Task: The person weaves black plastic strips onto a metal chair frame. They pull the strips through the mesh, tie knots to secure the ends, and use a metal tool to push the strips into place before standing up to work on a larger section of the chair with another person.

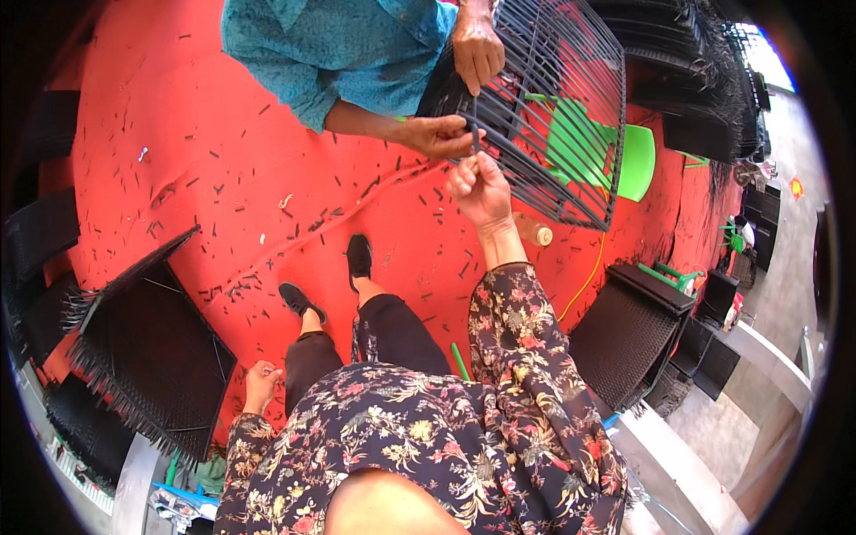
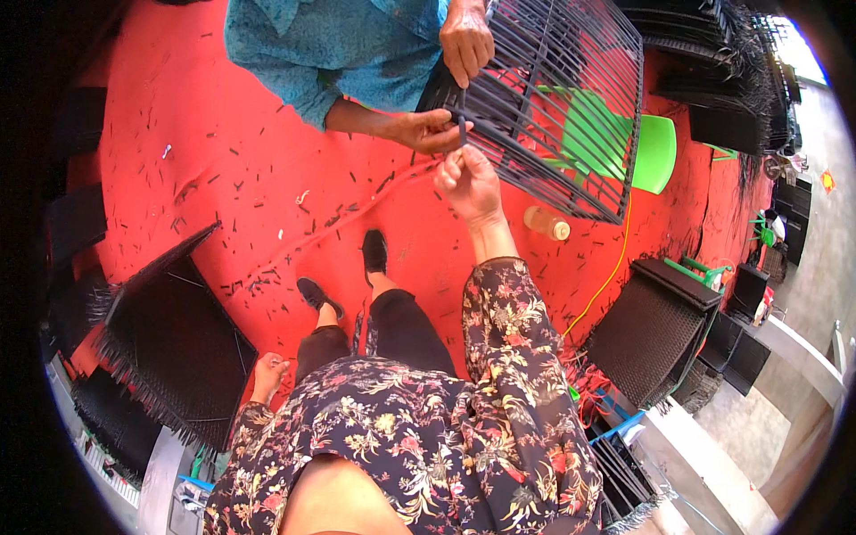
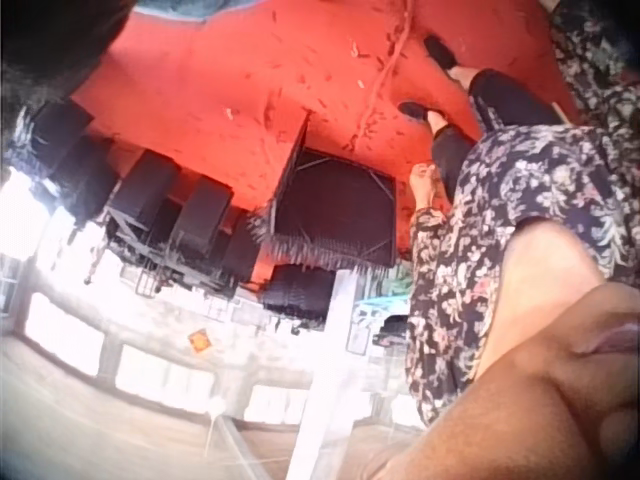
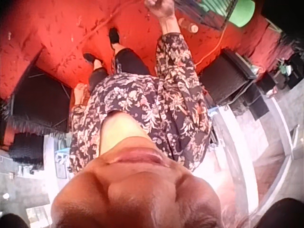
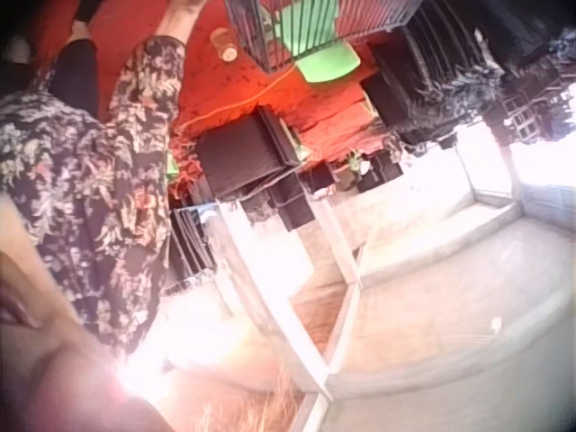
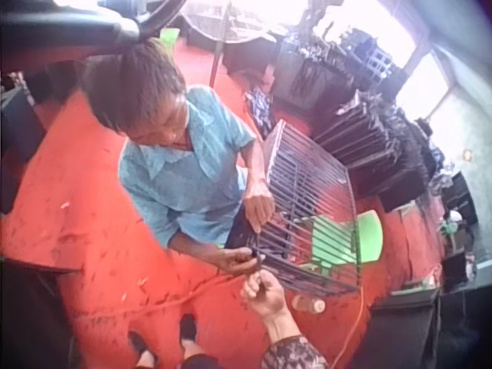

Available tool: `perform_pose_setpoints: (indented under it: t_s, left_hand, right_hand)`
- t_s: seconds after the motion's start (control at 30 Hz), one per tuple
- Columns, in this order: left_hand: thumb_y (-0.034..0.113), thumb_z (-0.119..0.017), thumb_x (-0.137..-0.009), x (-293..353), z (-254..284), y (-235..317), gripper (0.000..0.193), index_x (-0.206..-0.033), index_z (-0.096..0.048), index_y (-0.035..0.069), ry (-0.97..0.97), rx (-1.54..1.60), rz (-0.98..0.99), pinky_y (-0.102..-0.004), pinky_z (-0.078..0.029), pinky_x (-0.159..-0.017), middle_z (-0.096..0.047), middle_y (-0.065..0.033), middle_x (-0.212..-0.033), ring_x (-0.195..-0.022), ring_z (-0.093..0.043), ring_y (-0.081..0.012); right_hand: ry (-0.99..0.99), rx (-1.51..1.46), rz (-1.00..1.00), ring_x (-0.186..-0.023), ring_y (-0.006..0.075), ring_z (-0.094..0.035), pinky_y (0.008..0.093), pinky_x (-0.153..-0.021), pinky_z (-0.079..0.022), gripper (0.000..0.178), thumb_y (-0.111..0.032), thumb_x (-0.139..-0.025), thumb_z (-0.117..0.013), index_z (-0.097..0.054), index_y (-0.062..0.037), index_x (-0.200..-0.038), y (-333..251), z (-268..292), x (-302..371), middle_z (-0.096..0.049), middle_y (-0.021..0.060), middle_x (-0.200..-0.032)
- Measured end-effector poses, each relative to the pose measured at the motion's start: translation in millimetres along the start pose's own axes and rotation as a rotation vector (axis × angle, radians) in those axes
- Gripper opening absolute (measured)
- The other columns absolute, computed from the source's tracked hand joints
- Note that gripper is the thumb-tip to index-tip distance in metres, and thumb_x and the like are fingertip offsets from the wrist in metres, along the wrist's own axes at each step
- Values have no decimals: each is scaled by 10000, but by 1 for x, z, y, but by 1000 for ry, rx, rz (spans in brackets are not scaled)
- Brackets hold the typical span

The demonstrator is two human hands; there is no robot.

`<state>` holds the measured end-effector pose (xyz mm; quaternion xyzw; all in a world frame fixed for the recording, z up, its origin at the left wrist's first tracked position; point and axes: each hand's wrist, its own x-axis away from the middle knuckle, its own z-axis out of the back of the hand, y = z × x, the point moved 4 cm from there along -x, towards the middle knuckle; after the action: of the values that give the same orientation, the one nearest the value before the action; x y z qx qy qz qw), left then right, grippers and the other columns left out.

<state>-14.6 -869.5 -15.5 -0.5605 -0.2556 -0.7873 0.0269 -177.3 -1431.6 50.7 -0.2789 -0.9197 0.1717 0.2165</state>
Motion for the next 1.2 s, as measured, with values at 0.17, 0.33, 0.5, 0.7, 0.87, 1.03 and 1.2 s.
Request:
perform_pose_setpoints:
  t_s: [0.17, 0.33, 0.5, 0.7, 0.87, 1.03, 1.2]
  left_hand:
    - [76, -661, -721, -14, -8, 4, 134, -751, -563, -11, -5, -96, -90, -261, -429, -542, -596, -63, -663, -605, -550, -117]
    - [92, -655, -717, -19, -12, 9, 147, -775, -565, -10, 5, -113, -155, -260, -422, -535, -578, -42, -657, -578, -527, -117]
    - [86, -652, -720, -17, -16, 0, 145, -780, -558, -7, -33, -13, -61, -248, -414, -529, -566, -37, -647, -569, -520, -108]
    - [84, -662, -708, -17, -22, -16, 158, -772, -554, -10, -44, 39, -21, -250, -413, -537, -572, -46, -670, -594, -524, -104]
    - [92, -677, -690, -17, -30, -28, 184, -795, -572, -16, -1, -20, -22, -271, -430, -567, -577, -57, -675, -613, -537, -132]
    - [98, -684, -683, -13, -22, -57, 199, -809, -583, -18, -3, -69, -34, -278, -442, -581, -581, -64, -676, -613, -542, -141]
    - [22, -634, -731, -29, 9, -67, 90, -769, -555, 7, 98, 218, 70, -246, -403, -498, -536, -28, -604, -532, -494, -105]
  right_hand:
    - [190, 255, -115, -577, 165, -459, 300, -567, -398, 271, -284, -933, -446, -482, -85, -754, -2, 0, -15, -476, 27, -649]
    - [448, 466, -223, -563, 117, -496, 245, -491, -433, 239, -267, -896, -529, -505, -83, -744, 15, -17, -20, -485, 5, -629]
    - [512, 1707, 190, -589, 90, -546, 252, -523, -445, 197, -208, -812, -623, -591, -18, -774, -36, -44, -18, -603, 46, -667]
    - [544, 2025, 494, -812, 300, -620, 371, -751, -472, 248, -252, -783, -568, -645, -54, -912, -71, -48, -83, -647, 140, -821]
    - [634, 2151, 189, -867, 320, -612, 375, -781, -468, 301, -278, -731, -598, -666, -82, -950, -56, -44, -112, -649, 161, -890]
    - [610, 1814, 286, -820, 250, -640, 326, -763, -479, 323, -213, -684, -639, -662, -54, -964, -46, -13, -109, -667, 129, -867]
    - [559, 1327, 262, -621, 118, -599, 237, -564, -471, 302, -33, -684, -643, -639, 19, -982, -27, -6, -102, -651, 76, -765]
